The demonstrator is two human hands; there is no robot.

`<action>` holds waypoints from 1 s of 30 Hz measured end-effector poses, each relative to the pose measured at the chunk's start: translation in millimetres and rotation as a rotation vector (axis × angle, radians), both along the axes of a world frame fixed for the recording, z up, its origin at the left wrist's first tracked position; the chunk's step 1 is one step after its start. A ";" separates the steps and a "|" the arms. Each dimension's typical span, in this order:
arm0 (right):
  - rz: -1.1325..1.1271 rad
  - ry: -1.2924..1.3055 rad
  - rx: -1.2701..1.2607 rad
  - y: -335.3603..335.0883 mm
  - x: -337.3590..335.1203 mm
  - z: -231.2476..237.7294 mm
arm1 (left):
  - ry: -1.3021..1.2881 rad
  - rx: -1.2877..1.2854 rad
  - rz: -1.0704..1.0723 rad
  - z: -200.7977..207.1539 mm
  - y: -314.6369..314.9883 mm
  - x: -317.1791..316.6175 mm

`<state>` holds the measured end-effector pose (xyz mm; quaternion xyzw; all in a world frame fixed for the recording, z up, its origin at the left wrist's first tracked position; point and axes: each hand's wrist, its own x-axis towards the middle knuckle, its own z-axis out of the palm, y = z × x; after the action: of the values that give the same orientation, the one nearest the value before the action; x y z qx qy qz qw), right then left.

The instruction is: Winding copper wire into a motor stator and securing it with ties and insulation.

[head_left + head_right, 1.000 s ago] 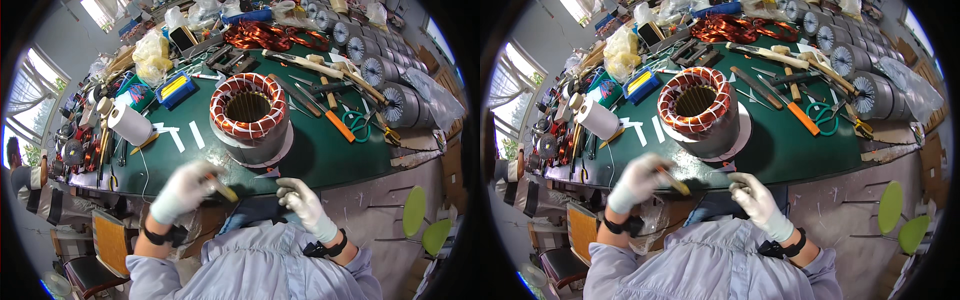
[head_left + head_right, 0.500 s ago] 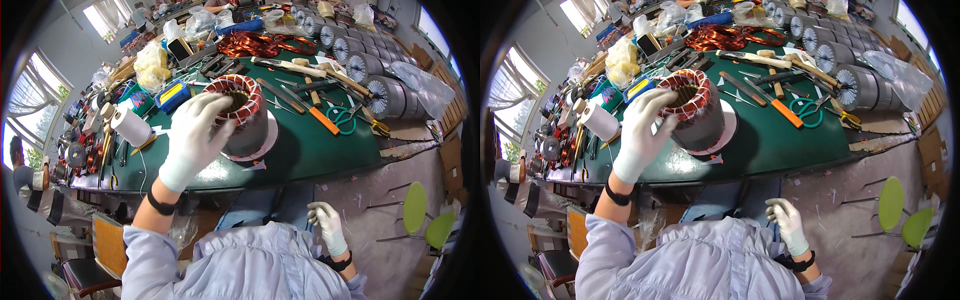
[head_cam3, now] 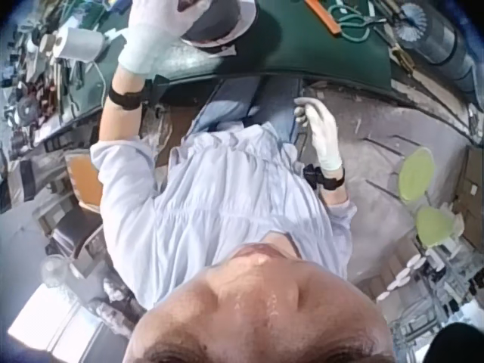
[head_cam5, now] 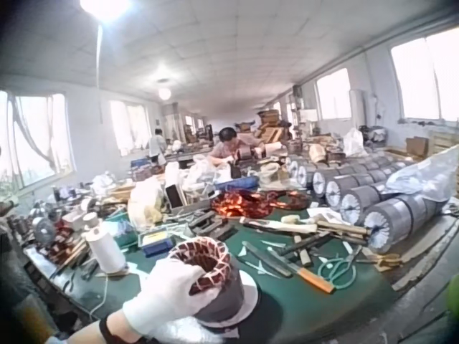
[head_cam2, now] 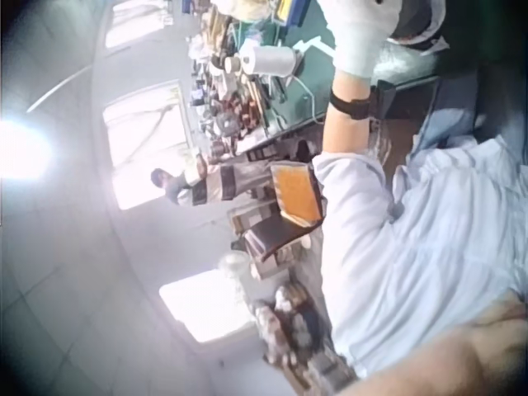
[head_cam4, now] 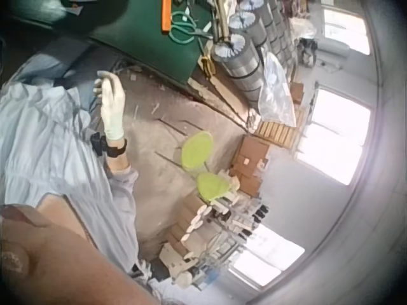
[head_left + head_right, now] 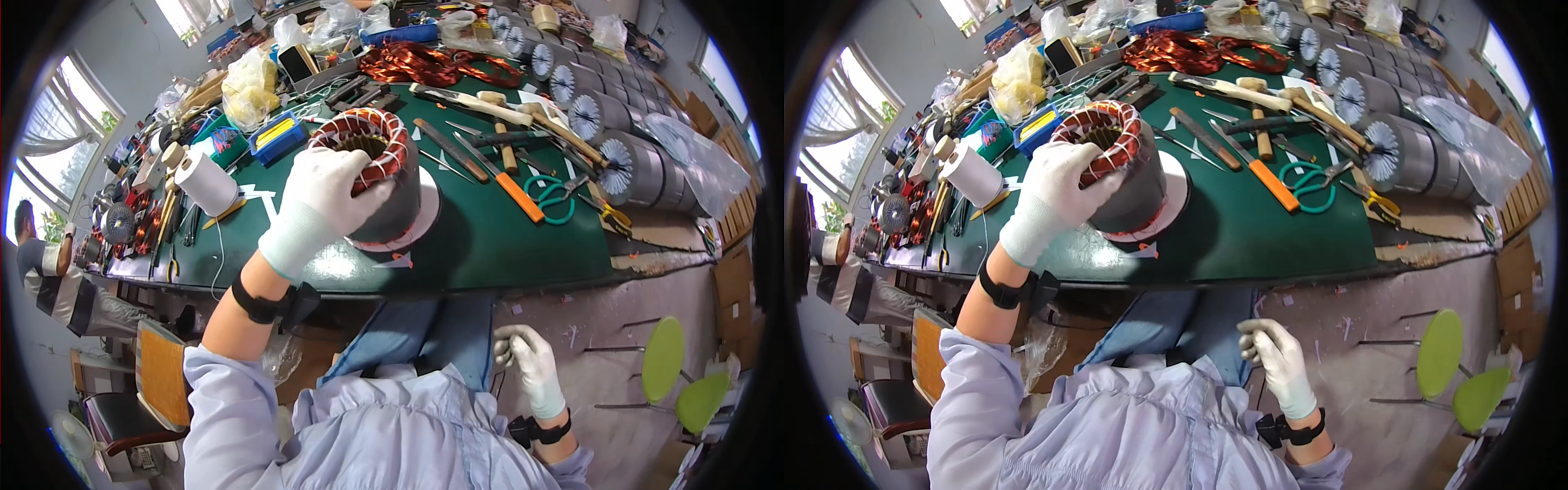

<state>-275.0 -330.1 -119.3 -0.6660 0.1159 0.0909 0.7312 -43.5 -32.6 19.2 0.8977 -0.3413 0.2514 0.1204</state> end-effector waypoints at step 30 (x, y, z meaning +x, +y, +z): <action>-0.203 0.731 0.797 171.6 308.6 107.6 | 1.067 -0.514 0.562 62.4 58.6 141.3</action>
<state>33.6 -158.5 -11.8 -0.2481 0.3825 0.2821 0.8442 97.8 26.0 81.6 0.8969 0.0839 -0.1330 0.4134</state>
